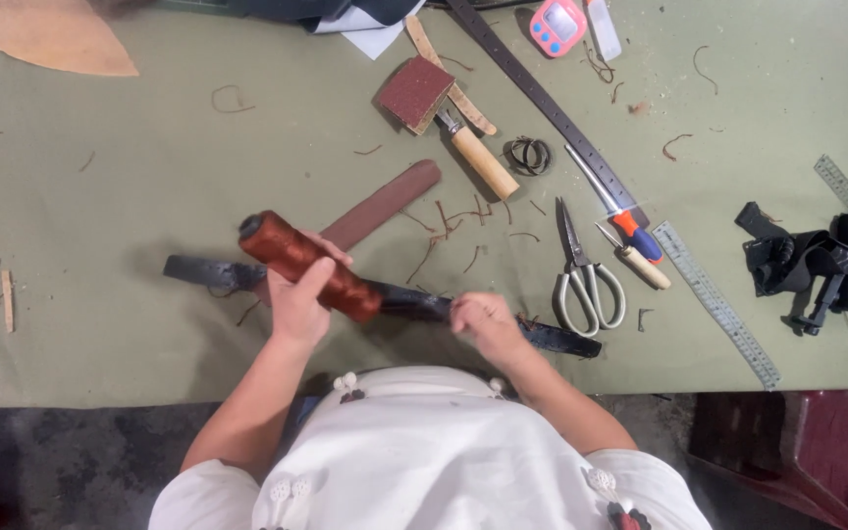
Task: Measuring and cutting leather strips and wire on a workshop table.
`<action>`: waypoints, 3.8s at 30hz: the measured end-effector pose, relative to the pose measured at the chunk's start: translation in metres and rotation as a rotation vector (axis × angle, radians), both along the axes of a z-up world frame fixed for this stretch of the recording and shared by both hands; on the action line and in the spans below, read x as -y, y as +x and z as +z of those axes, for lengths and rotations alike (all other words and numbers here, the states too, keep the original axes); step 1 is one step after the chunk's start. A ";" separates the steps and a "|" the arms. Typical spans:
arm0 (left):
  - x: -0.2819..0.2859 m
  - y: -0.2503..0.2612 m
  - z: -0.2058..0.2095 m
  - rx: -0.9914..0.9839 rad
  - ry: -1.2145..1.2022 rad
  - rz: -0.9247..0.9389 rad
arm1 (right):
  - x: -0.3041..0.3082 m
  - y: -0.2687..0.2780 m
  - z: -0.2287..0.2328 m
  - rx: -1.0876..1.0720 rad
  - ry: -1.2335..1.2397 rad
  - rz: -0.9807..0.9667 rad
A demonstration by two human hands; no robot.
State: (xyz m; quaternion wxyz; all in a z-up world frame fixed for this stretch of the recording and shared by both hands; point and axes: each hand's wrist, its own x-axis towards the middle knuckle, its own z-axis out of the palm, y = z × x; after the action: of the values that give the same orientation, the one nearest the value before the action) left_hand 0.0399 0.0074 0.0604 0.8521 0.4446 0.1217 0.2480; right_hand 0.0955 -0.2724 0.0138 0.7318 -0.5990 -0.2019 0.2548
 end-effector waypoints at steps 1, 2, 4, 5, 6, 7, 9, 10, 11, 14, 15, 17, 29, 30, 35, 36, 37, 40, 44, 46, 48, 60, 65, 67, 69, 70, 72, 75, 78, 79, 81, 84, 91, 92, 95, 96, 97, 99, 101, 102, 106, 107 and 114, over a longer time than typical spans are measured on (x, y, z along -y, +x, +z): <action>-0.005 0.000 0.001 0.001 -0.001 0.001 | 0.006 0.008 -0.001 0.001 -0.001 0.001; -0.009 -0.001 0.003 -0.040 -0.053 0.028 | 0.011 0.015 -0.003 -0.003 0.064 -0.049; -0.018 -0.001 0.007 -0.078 -0.103 0.057 | 0.019 0.027 -0.002 -0.004 0.130 -0.096; -0.022 -0.001 0.009 -0.139 -0.185 0.084 | 0.021 0.030 -0.001 0.017 0.150 -0.158; -0.025 -0.002 0.011 -0.200 -0.267 0.111 | 0.024 0.033 0.001 0.037 0.169 -0.220; -0.028 -0.002 0.006 -0.200 -0.266 0.113 | 0.023 0.035 0.013 0.037 0.170 -0.219; -0.033 -0.002 -0.004 -0.247 -0.341 0.161 | 0.021 0.039 0.038 0.085 0.212 -0.306; -0.034 -0.001 -0.003 -0.247 -0.342 0.159 | 0.023 0.042 0.041 0.085 0.211 -0.307; -0.035 -0.001 -0.003 -0.259 -0.362 0.179 | 0.026 0.045 0.043 0.144 0.202 -0.352; -0.034 -0.001 -0.011 -0.275 -0.402 0.191 | 0.037 0.046 0.032 0.207 0.105 -0.420; -0.033 0.000 -0.014 -0.278 -0.423 0.184 | 0.041 0.046 0.026 0.213 0.016 -0.442; -0.021 0.000 -0.018 -0.311 -0.380 0.157 | 0.026 0.038 0.041 0.214 -0.145 -0.410; 0.043 0.002 -0.029 -0.313 -0.290 -0.017 | -0.059 -0.031 0.021 -0.087 -0.227 0.420; 0.046 0.002 -0.029 -0.295 -0.260 -0.050 | -0.056 -0.033 0.002 -0.213 -0.157 0.491; 0.041 0.005 -0.025 -0.266 -0.271 -0.039 | -0.042 -0.029 0.009 -0.210 -0.366 0.383; 0.038 0.006 -0.026 -0.253 -0.274 -0.015 | -0.035 -0.032 -0.007 -0.230 -0.397 0.331; 0.035 0.007 -0.026 -0.255 -0.276 -0.012 | -0.032 -0.030 -0.011 -0.233 -0.399 0.334; 0.023 0.007 -0.023 -0.224 -0.246 0.040 | -0.027 -0.027 -0.015 -0.151 -0.423 0.228; 0.008 0.011 -0.007 -0.228 -0.240 0.080 | -0.031 -0.028 0.001 -0.004 -0.317 0.274; 0.002 0.012 0.002 -0.223 -0.250 0.100 | -0.033 -0.028 0.005 0.075 -0.272 0.293; -0.005 0.013 0.012 -0.218 -0.287 0.119 | -0.033 -0.026 0.004 0.123 -0.246 0.254; -0.057 0.003 0.038 -0.147 -0.278 0.311 | -0.003 -0.004 0.015 0.290 -0.220 0.081; -0.047 0.006 0.030 -0.143 -0.195 0.278 | 0.010 0.012 0.046 0.462 -0.316 0.031; -0.044 0.006 0.031 -0.130 -0.155 0.268 | 0.014 0.017 0.057 0.517 -0.334 0.008; -0.041 0.005 0.036 -0.129 -0.133 0.307 | 0.019 0.020 0.059 0.571 -0.354 -0.007; -0.045 0.005 0.035 -0.129 -0.134 0.308 | 0.021 0.020 0.058 0.572 -0.354 -0.006; -0.052 0.003 0.033 -0.135 -0.144 0.334 | 0.024 0.020 0.053 0.599 -0.356 -0.021; -0.059 -0.001 0.048 -0.115 -0.336 0.345 | 0.023 0.016 0.045 0.608 -0.339 -0.047; -0.088 0.002 0.051 -0.195 -0.595 0.381 | 0.024 0.016 0.051 0.598 -0.383 -0.127; -0.097 0.000 0.044 -0.194 -0.595 0.382 | 0.029 0.019 0.053 0.600 -0.383 -0.126; -0.115 -0.006 0.030 -0.161 -0.614 0.339 | 0.037 0.022 0.055 0.608 -0.430 -0.168; -0.116 -0.002 0.023 -0.153 -0.638 0.307 | 0.058 0.036 0.048 0.706 -0.488 -0.254; -0.092 0.002 0.041 -0.189 -0.654 0.288 | 0.125 0.072 0.037 0.917 -0.589 -0.376; -0.090 0.000 0.051 -0.152 -0.682 0.236 | 0.135 0.078 0.033 0.966 -0.650 -0.460; -0.093 -0.003 0.063 -0.131 -0.694 0.153 | 0.161 0.091 0.038 1.017 -0.653 -0.578; -0.096 -0.002 0.064 -0.141 -0.678 0.110 | 0.170 0.097 0.042 1.023 -0.596 -0.623; -0.096 -0.004 0.063 -0.144 -0.678 0.116 | 0.185 0.104 0.037 1.020 -0.594 -0.617; -0.093 -0.004 0.061 -0.180 -0.649 0.059 | 0.219 0.115 0.029 0.979 -0.610 -0.776; -0.094 -0.004 0.055 -0.183 -0.659 0.067 | 0.230 0.114 0.044 1.069 -0.775 -0.806; -0.093 -0.002 0.052 -0.180 -0.668 0.078 | 0.239 0.111 0.051 1.159 -0.936 -0.828; -0.109 -0.007 0.025 -0.181 -0.684 0.123 | 0.222 0.096 0.090 1.082 -0.875 -0.861; -0.114 -0.010 0.025 -0.188 -0.658 0.176 | 0.215 0.091 0.099 0.997 -0.780 -0.844; -0.123 -0.025 0.047 -0.206 -0.571 0.310 | 0.212 0.088 0.094 0.697 -0.748 -1.081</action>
State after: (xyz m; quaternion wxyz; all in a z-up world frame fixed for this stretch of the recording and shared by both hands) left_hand 0.0147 0.1300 0.1071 0.8775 0.1872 0.3379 0.2843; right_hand 0.1832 -0.4842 0.1080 0.3957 -0.8702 0.0008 -0.2937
